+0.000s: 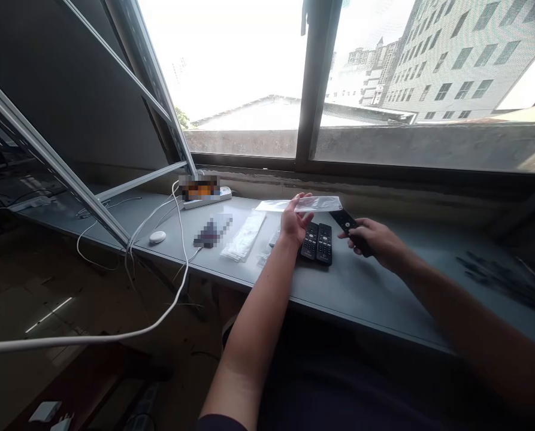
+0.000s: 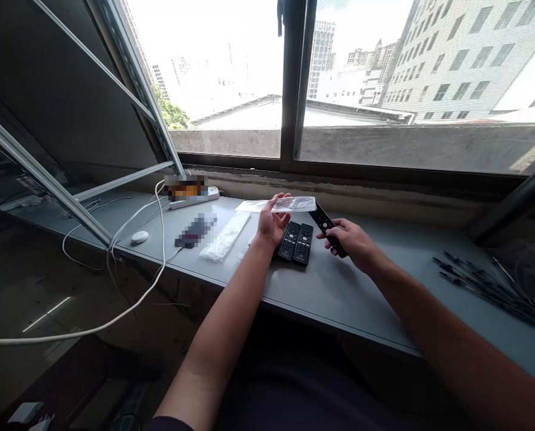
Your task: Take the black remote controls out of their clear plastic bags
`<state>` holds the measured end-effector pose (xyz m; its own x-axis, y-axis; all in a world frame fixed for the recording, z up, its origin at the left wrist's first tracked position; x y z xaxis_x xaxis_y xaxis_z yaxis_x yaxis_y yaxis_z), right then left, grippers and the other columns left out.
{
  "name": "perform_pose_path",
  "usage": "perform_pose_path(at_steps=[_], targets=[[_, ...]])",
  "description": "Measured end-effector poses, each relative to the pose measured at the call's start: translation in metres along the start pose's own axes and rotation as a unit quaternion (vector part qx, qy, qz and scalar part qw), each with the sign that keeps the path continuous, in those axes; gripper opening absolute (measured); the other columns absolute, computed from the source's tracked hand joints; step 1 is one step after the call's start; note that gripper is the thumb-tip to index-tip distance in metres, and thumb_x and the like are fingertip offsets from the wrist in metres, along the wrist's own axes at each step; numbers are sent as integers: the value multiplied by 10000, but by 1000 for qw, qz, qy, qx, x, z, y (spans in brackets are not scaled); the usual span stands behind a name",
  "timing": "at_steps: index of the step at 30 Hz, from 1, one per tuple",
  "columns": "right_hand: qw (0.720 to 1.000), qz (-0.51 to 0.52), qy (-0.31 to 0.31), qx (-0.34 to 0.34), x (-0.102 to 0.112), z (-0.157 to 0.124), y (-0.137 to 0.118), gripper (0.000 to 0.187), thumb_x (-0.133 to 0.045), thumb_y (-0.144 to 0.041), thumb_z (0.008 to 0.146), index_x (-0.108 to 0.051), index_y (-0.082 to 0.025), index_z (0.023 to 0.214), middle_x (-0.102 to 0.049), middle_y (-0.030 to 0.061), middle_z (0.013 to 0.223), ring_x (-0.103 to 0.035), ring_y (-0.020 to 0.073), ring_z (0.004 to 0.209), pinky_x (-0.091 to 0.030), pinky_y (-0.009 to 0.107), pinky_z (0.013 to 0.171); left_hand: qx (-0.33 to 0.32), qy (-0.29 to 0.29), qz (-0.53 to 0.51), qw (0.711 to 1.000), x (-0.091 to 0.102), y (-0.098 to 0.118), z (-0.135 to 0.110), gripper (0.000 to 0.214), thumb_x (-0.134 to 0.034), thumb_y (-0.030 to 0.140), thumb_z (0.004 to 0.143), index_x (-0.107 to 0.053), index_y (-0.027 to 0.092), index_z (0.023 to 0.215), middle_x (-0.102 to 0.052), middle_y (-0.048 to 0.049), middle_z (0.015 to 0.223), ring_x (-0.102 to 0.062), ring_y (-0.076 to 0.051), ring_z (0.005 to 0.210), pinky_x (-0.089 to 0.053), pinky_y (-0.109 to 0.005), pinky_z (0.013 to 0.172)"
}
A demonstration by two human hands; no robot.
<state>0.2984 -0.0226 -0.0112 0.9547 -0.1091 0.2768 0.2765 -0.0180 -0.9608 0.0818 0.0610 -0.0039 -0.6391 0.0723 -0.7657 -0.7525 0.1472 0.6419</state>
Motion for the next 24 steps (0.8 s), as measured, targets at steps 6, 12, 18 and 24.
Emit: perform_pose_path(at_steps=[6, 12, 18, 24], targets=[[964, 258, -41, -54, -14, -7, -7, 367, -507, -505, 1158, -734, -220, 1114, -665, 61, 776, -574, 187, 555, -534, 291, 409, 6, 6, -29, 1000, -1, 0, -2, 303, -697, 315, 1054, -801, 216, 1321, -798, -95, 1445, -789, -186, 1067, -583, -163, 633], [856, 475, -57, -196, -28, -16, -2, 298, -465, -362, 1194, -710, -197, 1233, -721, 93, 829, -731, 230, 719, -664, 301, 521, 5, 20, -41, 999, 1, 0, -2, 233, -687, 310, 1077, -812, 214, 1249, -798, -97, 1441, -796, -183, 1093, -589, -147, 659], [837, 507, -88, -189, -38, -18, -8, 397, -391, -404, 1215, -680, -192, 1385, -768, 124, 974, -668, 177, 593, -540, 247, 390, 11, 34, -54, 998, 1, 0, -1, 249, -678, 307, 1081, -819, 210, 1262, -812, -106, 1395, -801, -181, 1058, -582, -145, 636], [810, 542, -141, -174, -43, -21, -11, 445, -509, -393, 1177, -622, -116, 1507, -641, 60, 877, -612, 174, 626, -601, 272, 476, -1, 40, -54, 998, 1, 3, -3, 231, -652, 301, 1087, -816, 189, 1205, -813, -110, 1388, -799, -173, 1008, -574, -151, 613]])
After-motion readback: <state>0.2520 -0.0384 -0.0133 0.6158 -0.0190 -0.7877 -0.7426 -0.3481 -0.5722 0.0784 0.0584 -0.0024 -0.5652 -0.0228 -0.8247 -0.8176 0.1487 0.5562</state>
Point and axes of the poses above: each hand's wrist, its own z-axis towards the middle knuckle, its own x-axis out of the back of the hand, y = z × x, the point moved 7 cm from there along z, towards the middle knuckle
